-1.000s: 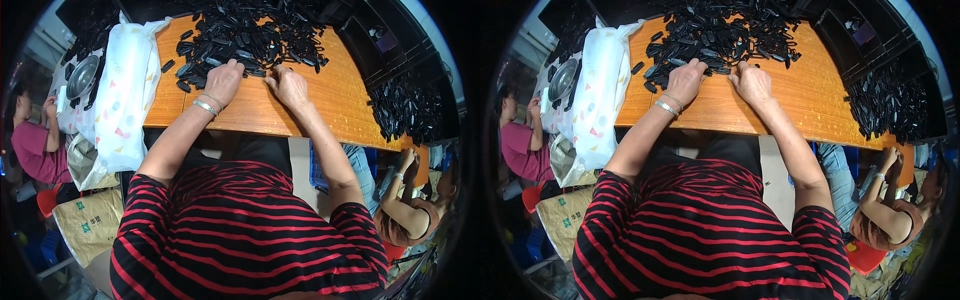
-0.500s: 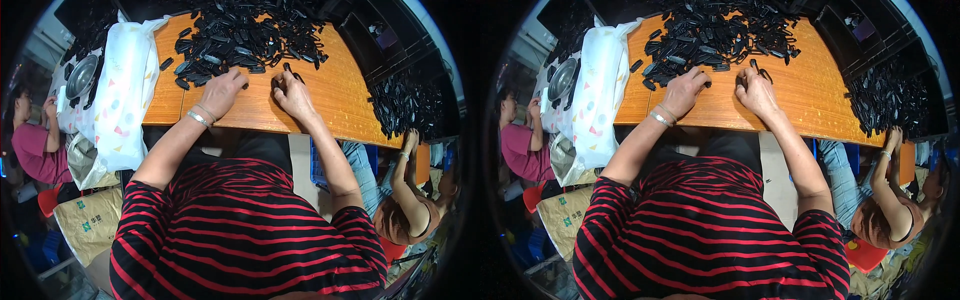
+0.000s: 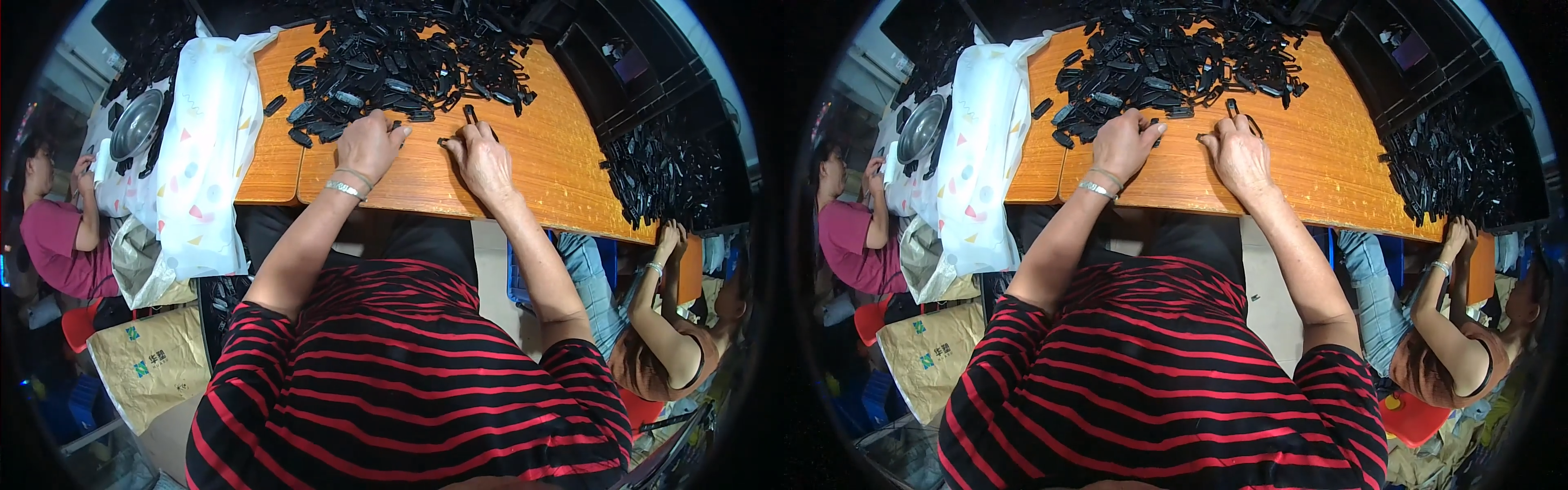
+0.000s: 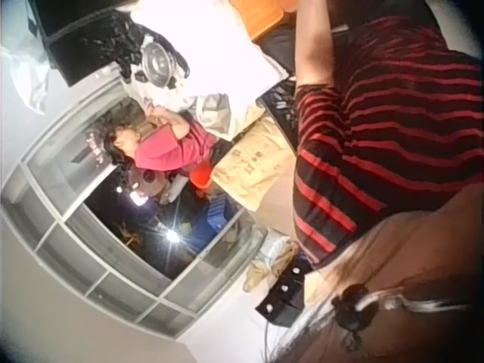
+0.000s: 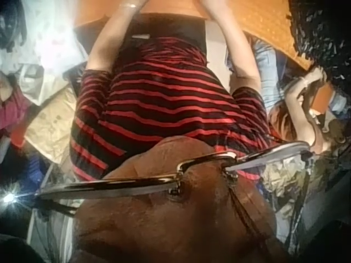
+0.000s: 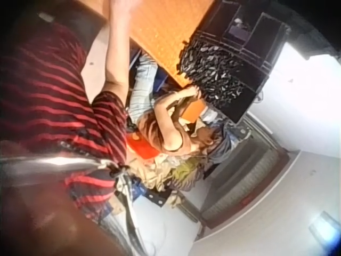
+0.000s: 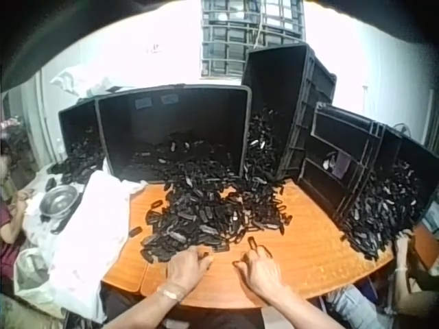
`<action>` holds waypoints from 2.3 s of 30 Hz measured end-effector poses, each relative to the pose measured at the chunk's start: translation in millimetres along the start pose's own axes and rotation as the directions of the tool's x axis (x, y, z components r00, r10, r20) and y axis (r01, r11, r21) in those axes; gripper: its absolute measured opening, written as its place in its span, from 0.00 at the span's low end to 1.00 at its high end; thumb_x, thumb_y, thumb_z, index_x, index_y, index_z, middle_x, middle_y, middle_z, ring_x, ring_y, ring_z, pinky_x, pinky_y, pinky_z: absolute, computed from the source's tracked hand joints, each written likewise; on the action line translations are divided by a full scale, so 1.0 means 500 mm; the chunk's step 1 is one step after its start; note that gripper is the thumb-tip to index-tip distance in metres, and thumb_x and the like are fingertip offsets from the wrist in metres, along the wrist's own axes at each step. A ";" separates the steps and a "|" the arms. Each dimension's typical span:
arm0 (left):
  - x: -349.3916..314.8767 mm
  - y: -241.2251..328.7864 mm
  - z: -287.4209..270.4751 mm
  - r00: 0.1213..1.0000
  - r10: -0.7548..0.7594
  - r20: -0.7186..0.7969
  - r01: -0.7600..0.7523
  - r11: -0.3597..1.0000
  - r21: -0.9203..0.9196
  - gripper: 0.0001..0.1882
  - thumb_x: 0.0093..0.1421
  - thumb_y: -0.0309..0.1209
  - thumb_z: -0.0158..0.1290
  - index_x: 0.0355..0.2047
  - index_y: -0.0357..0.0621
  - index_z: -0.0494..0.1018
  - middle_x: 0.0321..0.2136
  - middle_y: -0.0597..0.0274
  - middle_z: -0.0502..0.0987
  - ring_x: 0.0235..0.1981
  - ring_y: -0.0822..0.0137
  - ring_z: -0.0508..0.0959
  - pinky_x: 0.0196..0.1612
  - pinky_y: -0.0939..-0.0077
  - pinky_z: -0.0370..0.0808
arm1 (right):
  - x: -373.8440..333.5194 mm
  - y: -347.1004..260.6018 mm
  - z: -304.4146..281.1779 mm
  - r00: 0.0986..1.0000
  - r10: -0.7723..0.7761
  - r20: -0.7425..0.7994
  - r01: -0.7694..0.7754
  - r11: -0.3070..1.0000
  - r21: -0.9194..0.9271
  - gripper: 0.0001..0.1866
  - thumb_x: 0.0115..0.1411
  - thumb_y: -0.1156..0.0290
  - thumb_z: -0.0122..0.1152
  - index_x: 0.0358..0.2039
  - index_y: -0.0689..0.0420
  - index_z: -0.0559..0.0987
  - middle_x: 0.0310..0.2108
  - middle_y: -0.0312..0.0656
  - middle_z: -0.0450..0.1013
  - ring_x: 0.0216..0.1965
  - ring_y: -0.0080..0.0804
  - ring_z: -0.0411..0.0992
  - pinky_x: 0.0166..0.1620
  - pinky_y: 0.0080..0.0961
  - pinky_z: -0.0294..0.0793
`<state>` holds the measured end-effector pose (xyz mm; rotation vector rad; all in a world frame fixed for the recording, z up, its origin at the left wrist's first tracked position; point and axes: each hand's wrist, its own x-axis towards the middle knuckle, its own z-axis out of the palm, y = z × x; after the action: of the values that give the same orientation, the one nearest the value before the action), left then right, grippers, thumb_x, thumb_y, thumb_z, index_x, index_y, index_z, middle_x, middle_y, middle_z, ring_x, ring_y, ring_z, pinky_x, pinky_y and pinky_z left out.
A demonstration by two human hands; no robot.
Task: Assembling small black plastic buckle components at a workbench.
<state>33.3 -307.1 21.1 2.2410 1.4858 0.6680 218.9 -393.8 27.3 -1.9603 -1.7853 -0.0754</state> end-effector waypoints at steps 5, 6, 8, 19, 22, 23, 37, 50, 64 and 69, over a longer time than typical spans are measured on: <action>0.003 0.019 0.010 0.996 0.080 0.038 -0.078 0.995 -0.058 0.13 0.54 0.37 0.60 0.31 0.38 0.74 0.33 0.47 0.79 0.36 0.49 0.78 0.38 0.60 0.75 | -0.005 0.003 -0.016 0.987 -0.078 0.144 0.075 0.997 0.025 0.12 0.55 0.67 0.65 0.34 0.62 0.77 0.35 0.52 0.72 0.33 0.54 0.74 0.37 0.42 0.74; 0.002 0.020 0.012 0.989 0.146 0.023 -0.144 0.987 -0.078 0.13 0.53 0.34 0.61 0.32 0.38 0.73 0.35 0.47 0.78 0.37 0.49 0.78 0.39 0.61 0.75 | -0.006 0.004 -0.015 0.987 -0.073 0.141 0.071 0.997 0.024 0.12 0.55 0.67 0.65 0.34 0.62 0.77 0.35 0.52 0.72 0.33 0.54 0.74 0.37 0.42 0.74; -0.003 0.017 0.015 0.983 0.180 0.043 -0.174 0.977 -0.120 0.13 0.52 0.31 0.61 0.34 0.37 0.73 0.37 0.47 0.77 0.38 0.48 0.77 0.40 0.60 0.74 | -0.010 0.003 -0.012 0.995 -0.054 0.084 0.042 0.991 0.130 0.12 0.56 0.68 0.65 0.34 0.62 0.76 0.31 0.50 0.74 0.31 0.48 0.75 0.35 0.39 0.74; -0.074 -0.012 -0.004 0.931 -0.020 0.365 0.355 0.286 -0.890 0.11 0.61 0.29 0.58 0.42 0.40 0.73 0.28 0.70 0.75 0.21 0.84 0.70 0.21 0.90 0.66 | -0.037 -0.078 0.019 0.990 0.107 0.090 -0.139 0.684 0.716 0.10 0.63 0.74 0.58 0.42 0.64 0.72 0.25 0.37 0.74 0.23 0.20 0.72 0.27 0.18 0.72; -0.083 -0.006 -0.017 0.930 -0.006 0.367 0.362 0.185 -0.914 0.12 0.60 0.27 0.57 0.44 0.41 0.73 0.27 0.70 0.75 0.19 0.83 0.68 0.20 0.90 0.63 | -0.037 -0.102 0.009 0.995 0.097 0.014 -0.082 0.738 0.670 0.11 0.61 0.74 0.60 0.42 0.64 0.73 0.26 0.36 0.74 0.25 0.19 0.71 0.29 0.18 0.71; -0.086 -0.002 -0.022 0.944 -0.004 0.329 0.323 0.203 -0.924 0.11 0.60 0.26 0.57 0.43 0.41 0.73 0.27 0.71 0.74 0.19 0.83 0.67 0.21 0.90 0.63 | -0.036 -0.107 0.007 0.995 0.093 -0.024 -0.054 0.753 0.656 0.11 0.60 0.74 0.61 0.42 0.63 0.74 0.26 0.36 0.74 0.25 0.18 0.71 0.30 0.18 0.71; -0.098 0.001 -0.028 0.972 -0.017 0.234 0.231 0.243 -0.942 0.12 0.59 0.24 0.57 0.44 0.40 0.74 0.29 0.72 0.74 0.23 0.84 0.68 0.24 0.91 0.65 | -0.043 -0.123 -0.010 0.991 0.002 -0.131 0.080 0.786 0.613 0.10 0.55 0.78 0.64 0.38 0.62 0.77 0.29 0.39 0.71 0.25 0.24 0.70 0.29 0.21 0.70; -0.121 0.003 -0.009 0.979 -0.005 0.203 0.198 0.237 -0.951 0.12 0.62 0.30 0.55 0.46 0.42 0.74 0.26 0.74 0.74 0.20 0.86 0.67 0.20 0.92 0.62 | -0.057 -0.131 -0.003 0.981 -0.073 -0.179 0.146 0.887 0.438 0.13 0.51 0.78 0.67 0.39 0.61 0.77 0.30 0.44 0.71 0.25 0.34 0.72 0.31 0.25 0.73; -0.148 -0.006 -0.088 0.969 0.081 0.234 0.208 0.248 -0.946 0.14 0.69 0.41 0.45 0.37 0.44 0.74 0.27 0.71 0.76 0.21 0.85 0.66 0.21 0.92 0.58 | -0.094 -0.209 0.050 0.984 -0.048 -0.174 0.166 0.613 0.773 0.23 0.56 0.66 0.66 0.48 0.60 0.69 0.32 0.50 0.74 0.33 0.49 0.76 0.34 0.37 0.74; -0.209 -0.111 -0.131 0.943 -0.043 0.330 0.319 0.400 -0.859 0.15 0.69 0.40 0.44 0.34 0.43 0.74 0.24 0.70 0.75 0.19 0.84 0.63 0.20 0.90 0.56 | -0.094 -0.219 0.041 0.927 -0.311 0.212 0.045 0.651 0.758 0.19 0.56 0.65 0.66 0.45 0.59 0.75 0.30 0.45 0.74 0.31 0.37 0.74 0.35 0.29 0.73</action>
<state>-80.3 -380.3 25.6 1.1958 0.8376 0.8023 102.6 -426.2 26.5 -1.2211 -1.7875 0.8444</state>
